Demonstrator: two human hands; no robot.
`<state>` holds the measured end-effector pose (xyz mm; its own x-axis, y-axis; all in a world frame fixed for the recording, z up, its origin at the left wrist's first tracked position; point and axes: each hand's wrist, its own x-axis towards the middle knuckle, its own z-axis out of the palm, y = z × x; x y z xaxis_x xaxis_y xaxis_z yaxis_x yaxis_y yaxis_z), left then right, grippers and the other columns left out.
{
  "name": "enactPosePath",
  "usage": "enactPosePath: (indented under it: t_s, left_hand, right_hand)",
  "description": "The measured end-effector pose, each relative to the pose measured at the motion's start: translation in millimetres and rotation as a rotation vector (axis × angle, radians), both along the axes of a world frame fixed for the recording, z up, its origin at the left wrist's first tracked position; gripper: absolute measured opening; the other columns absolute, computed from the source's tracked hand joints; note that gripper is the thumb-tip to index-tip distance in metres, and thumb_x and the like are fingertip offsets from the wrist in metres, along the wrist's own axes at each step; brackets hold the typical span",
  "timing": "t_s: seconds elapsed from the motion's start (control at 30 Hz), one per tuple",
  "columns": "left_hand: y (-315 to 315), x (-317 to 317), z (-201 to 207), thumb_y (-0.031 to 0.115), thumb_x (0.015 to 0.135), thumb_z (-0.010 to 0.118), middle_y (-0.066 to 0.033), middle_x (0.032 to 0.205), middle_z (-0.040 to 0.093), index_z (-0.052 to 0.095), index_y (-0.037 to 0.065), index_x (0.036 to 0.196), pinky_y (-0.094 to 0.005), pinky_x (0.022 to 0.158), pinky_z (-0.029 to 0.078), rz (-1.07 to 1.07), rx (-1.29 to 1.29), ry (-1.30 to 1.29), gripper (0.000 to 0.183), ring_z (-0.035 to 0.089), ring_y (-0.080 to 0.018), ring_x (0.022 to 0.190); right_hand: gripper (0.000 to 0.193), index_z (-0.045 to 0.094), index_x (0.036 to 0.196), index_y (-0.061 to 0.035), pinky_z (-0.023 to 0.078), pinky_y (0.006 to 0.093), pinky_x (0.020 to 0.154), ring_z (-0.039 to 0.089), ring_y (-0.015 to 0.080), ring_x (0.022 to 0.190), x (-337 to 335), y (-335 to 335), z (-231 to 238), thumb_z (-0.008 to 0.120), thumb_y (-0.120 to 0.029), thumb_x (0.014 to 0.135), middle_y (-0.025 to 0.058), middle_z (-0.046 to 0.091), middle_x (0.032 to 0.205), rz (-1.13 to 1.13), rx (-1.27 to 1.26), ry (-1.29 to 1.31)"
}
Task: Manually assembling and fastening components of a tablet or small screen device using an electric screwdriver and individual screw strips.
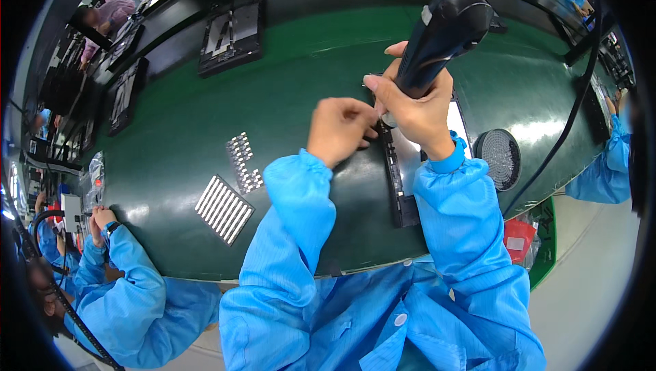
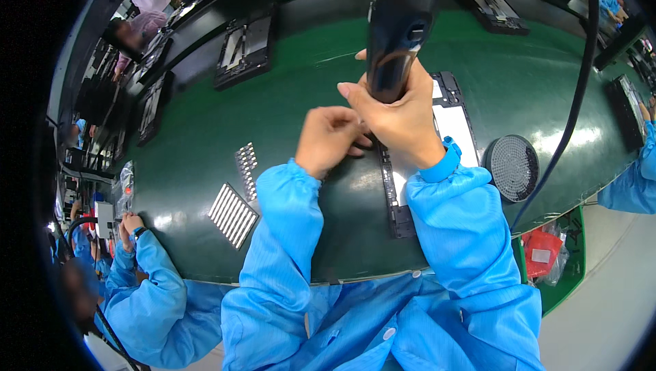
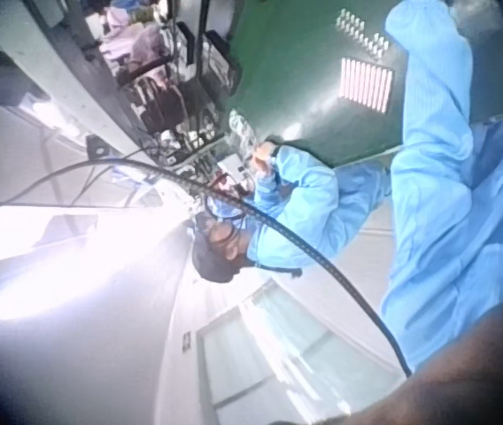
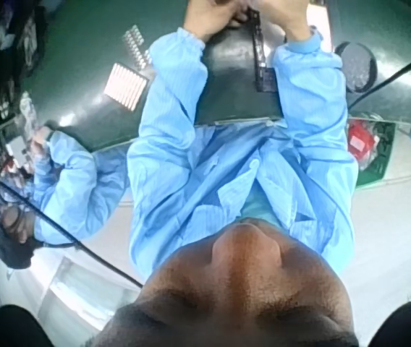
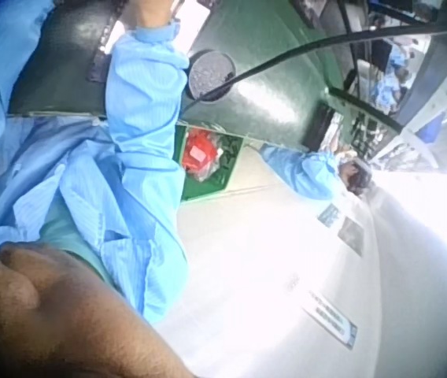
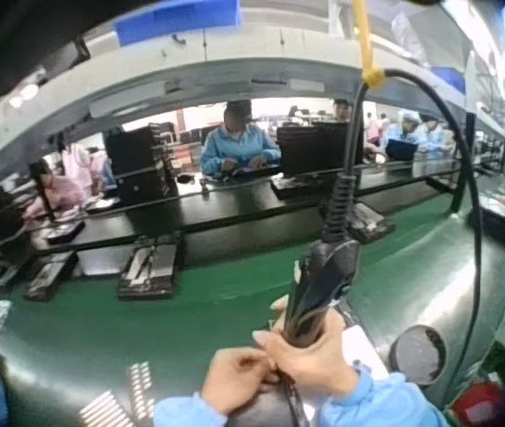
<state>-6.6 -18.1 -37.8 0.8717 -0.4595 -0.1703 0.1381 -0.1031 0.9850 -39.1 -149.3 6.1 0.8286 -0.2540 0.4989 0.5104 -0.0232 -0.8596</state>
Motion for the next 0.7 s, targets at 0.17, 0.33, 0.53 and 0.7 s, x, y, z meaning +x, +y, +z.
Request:
enactPosePath:
  t_s: [0.17,0.33,0.53,0.7]
  left_hand:
    - [68.7,2.3,20.3,0.013,0.082,0.069,-0.0102,0.076,0.068,0.068,-0.003,0.094,-0.0274,0.055,0.052,0.274,0.129,-0.339,0.019,0.065,-0.0147,0.063]
    - [72.7,-44.1,7.4,0.023,0.072,0.077,-0.0149,0.085,0.065,0.068,-0.002,0.095,-0.0360,0.065,0.049,0.255,0.749,-0.512,0.035,0.064,-0.0244,0.069]
    - [74.2,-40.8,-5.9,0.014,0.066,0.082,-0.0127,0.084,0.062,0.067,-0.001,0.090,-0.0323,0.060,0.047,0.184,0.720,-0.625,0.032,0.059,-0.0220,0.068]
    - [84.5,-33.7,-9.1,0.005,0.068,0.079,-0.0094,0.083,0.063,0.068,-0.003,0.092,-0.0257,0.059,0.047,0.161,0.628,-0.554,0.027,0.056,-0.0130,0.063]
  right_hand:
    - [0.039,0.051,0.110,0.0043,0.042,0.0219,0.046,0.054,0.0094,0.047,-1.3,-7.7,8.6,0.069,0.007,0.076,0.0030,0.057,0.059,0.048,0.048,-0.021]
    - [0.048,0.053,0.117,0.0044,0.041,0.0220,0.046,0.054,0.0075,0.048,-23.2,-48.6,37.4,0.073,0.005,0.074,0.0013,0.057,0.058,-0.043,0.081,-0.108]
    - [0.049,0.050,0.119,0.0080,0.043,0.0242,0.046,0.053,0.0111,0.047,-77.0,-127.7,37.0,0.071,0.003,0.075,0.0035,0.057,0.059,-0.232,0.095,-0.139]
    - [0.033,0.052,0.100,0.0035,0.043,0.0242,0.045,0.055,0.0121,0.047,-106.0,-174.1,5.5,0.073,0.003,0.075,0.0049,0.057,0.061,-0.349,0.123,-0.103]
